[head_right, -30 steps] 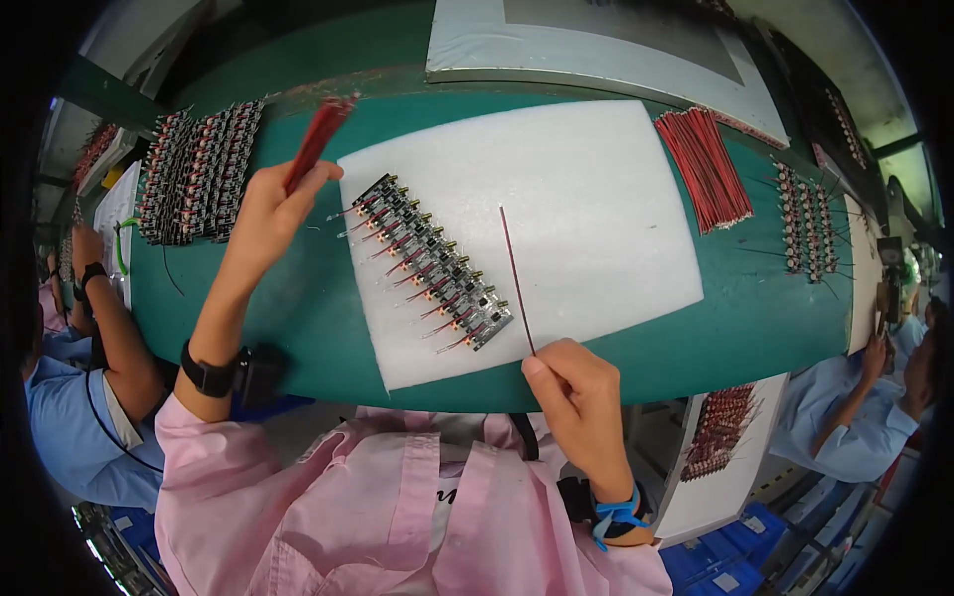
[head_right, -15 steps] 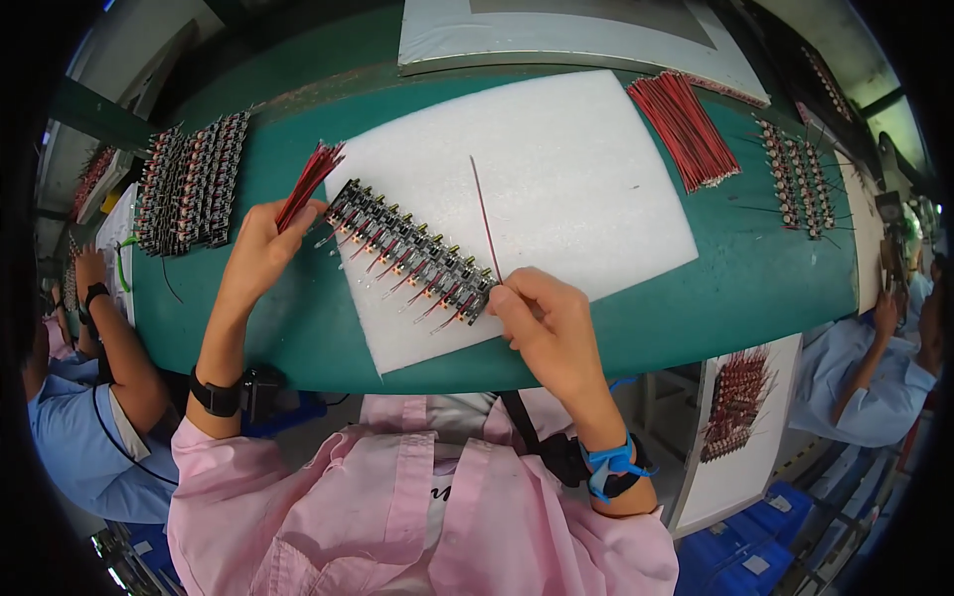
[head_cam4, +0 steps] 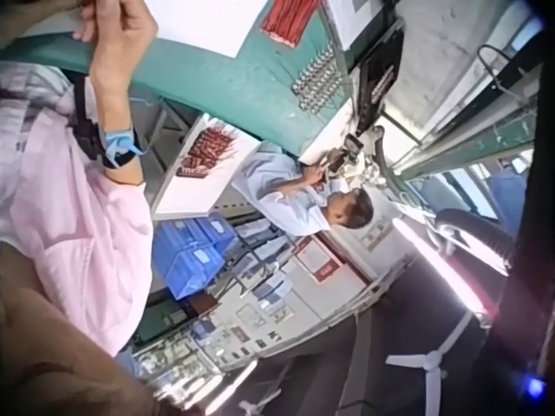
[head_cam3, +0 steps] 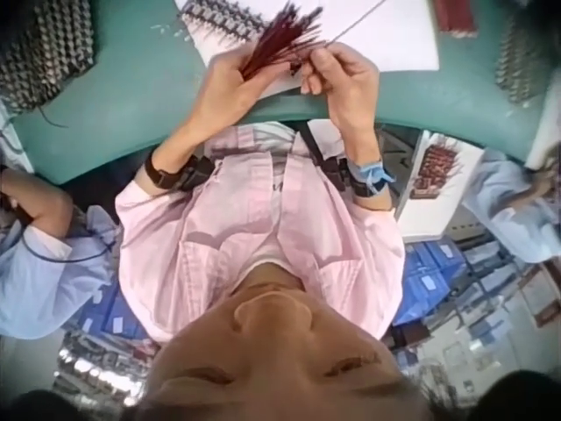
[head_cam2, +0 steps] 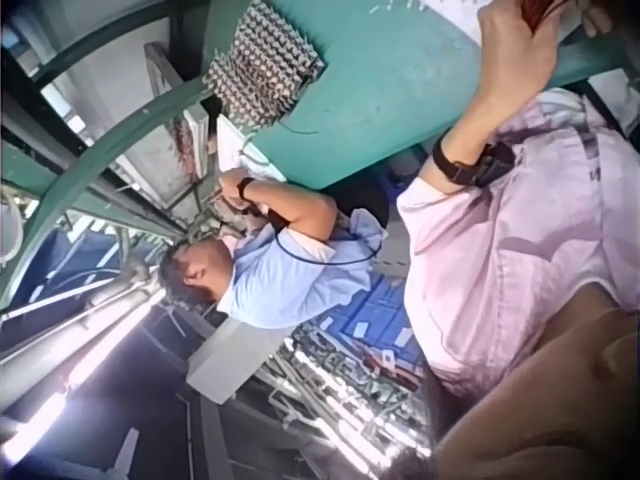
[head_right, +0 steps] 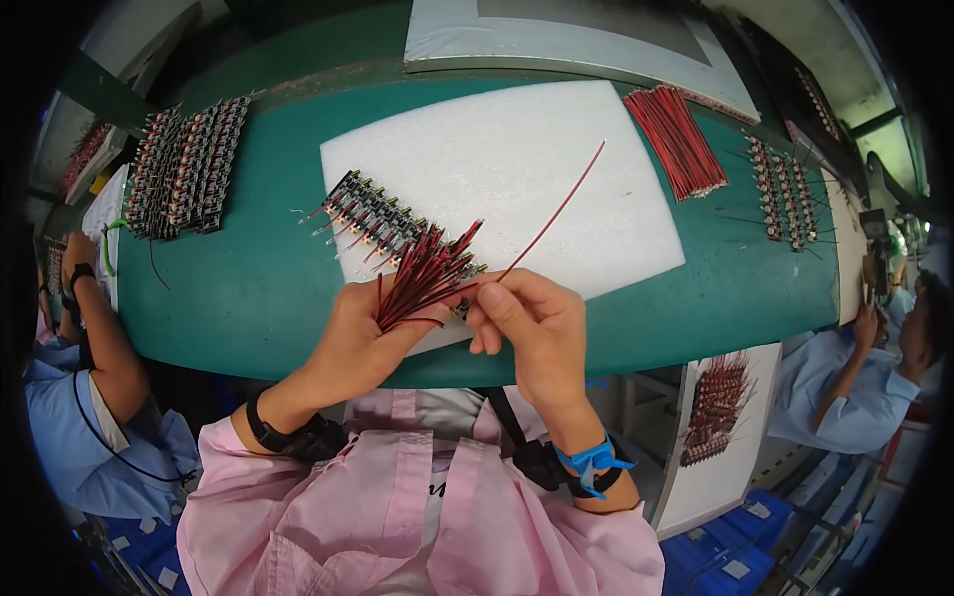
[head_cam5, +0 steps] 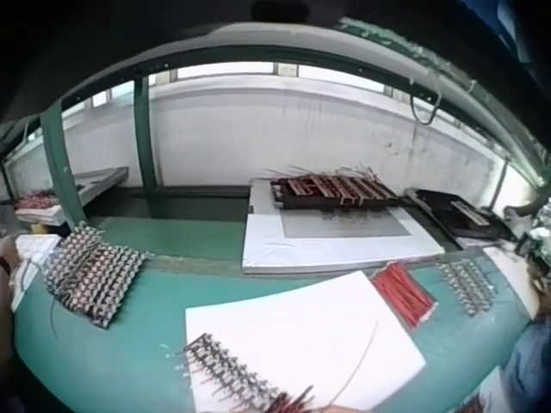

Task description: The person is manually inserting individual red wires into a connector block assembly on an electronics production line.

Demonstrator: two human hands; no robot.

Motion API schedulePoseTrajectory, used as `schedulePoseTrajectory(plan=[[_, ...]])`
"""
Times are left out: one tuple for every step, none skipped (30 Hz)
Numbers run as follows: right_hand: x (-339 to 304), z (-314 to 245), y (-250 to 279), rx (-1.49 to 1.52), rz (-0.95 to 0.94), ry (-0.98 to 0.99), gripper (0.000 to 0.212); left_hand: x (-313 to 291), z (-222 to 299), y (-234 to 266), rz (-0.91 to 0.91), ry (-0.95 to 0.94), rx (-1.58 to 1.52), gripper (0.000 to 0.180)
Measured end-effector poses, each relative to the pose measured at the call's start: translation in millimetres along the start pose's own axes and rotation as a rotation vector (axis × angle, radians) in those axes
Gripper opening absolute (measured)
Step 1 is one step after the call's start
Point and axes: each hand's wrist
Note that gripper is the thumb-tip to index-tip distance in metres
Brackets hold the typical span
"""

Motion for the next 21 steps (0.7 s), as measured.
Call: schedulePoseTrajectory(plan=[[-0.1, 1.8, -1.7, -0.003, 0.000, 0.019, 0.014, 0.2, -0.7, -1.4, -0.009, 0.000, -0.013, 0.015], [-0.2, 4.4, -2.8, -0.003, 0.005, 0.038, 0.013, 0.7, -1.4, -2.6, -0.024, 0.001, -0.025, 0.016], [-0.5, 6.4, -3.9, -0.002, 0.010, 0.057, 0.012, 1.1, 0.0, -3.4, -0.028, 0.002, -0.026, 0.016], [-0.5, 7.2, -5.5, -0.001, 0.014, 0.056, 0.012, 1.3, 3.2, -3.7, -0.025, 0.014, -0.042, 0.015], [-0.2, 7.2, -7.3, -0.010, 0.025, 0.075, 0.012, 1.4, 6.4, -3.8, -0.021, 0.028, -0.059, 0.015], [0.2, 7.2, -8.8, -0.018, 0.037, 0.094, 0.011, 1.4, 7.4, -4.0, -0.018, 0.041, -0.075, 0.014], [0.3, 7.7, -9.4, -0.027, 0.047, 0.111, 0.011, 1.2, 6.6, -4.3, -0.020, 0.045, -0.075, 0.014], [-0.1, 9.1, -8.9, -0.026, 0.050, 0.109, 0.011, 0.8, 5.5, -4.7, -0.010, 0.040, -0.087, 0.014], [-0.7, 10.9, -8.1, -0.066, 0.045, 0.135, 0.010, 0.4, 4.4, -5.0, -0.001, 0.036, -0.098, 0.014], [-1.4, 12.7, -7.4, -0.107, 0.040, 0.162, 0.009, -0.2, 3.2, -5.1, 0.009, 0.031, -0.110, 0.013], [-2.1, 14.0, -7.1, -0.149, 0.036, 0.188, 0.008, -1.2, 1.9, -4.6, 0.007, 0.033, -0.111, 0.013], [-2.0, 14.3, -7.2, -0.149, 0.037, 0.186, 0.008, -2.1, 0.4, -3.6, 0.003, 0.044, -0.097, 0.013], [-2.1, 14.3, -7.6, -0.197, 0.045, 0.199, 0.007, -3.1, -1.0, -2.5, 0.000, 0.055, -0.082, 0.013], [-2.1, 14.2, -8.1, -0.245, 0.052, 0.213, 0.006, -3.5, -1.9, -1.9, -0.003, 0.065, -0.067, 0.013], [-2.1, 14.5, -8.4, -0.294, 0.058, 0.226, 0.006, -3.4, -2.4, -1.8, -0.003, 0.067, -0.068, 0.013], [-2.5, 15.3, -8.4, -0.294, 0.058, 0.225, 0.006, -3.2, -2.6, -1.8, 0.003, 0.055, -0.061, 0.013], [-3.7, 16.2, -8.5, -0.322, 0.067, 0.242, 0.005, -3.0, -2.8, -1.6, 0.006, 0.042, -0.053, 0.013], [-4.8, 17.0, -8.5, -0.349, 0.075, 0.260, 0.005, -2.9, -3.1, -1.4, 0.010, 0.030, -0.046, 0.013], [-5.2, 17.7, -8.5, -0.377, 0.084, 0.277, 0.006, -3.0, -3.7, -0.9, 0.009, 0.031, -0.047, 0.013], [-5.0, 17.5, -8.1, -0.377, 0.085, 0.275, 0.006, -3.3, -4.4, 0.1, -0.002, -0.001, -0.016, 0.013], [-4.5, 16.7, -7.3, -0.447, 0.059, 0.337, 0.005, -3.7, -5.3, 1.2, -0.014, -0.033, 0.016, 0.014]])
Point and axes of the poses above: each hand's wrist, its own x-axis towards the middle knuckle, its own y-axis out of the back of the hand, z = x × y, and after that the axes turned 3 degrees about x, right-handed
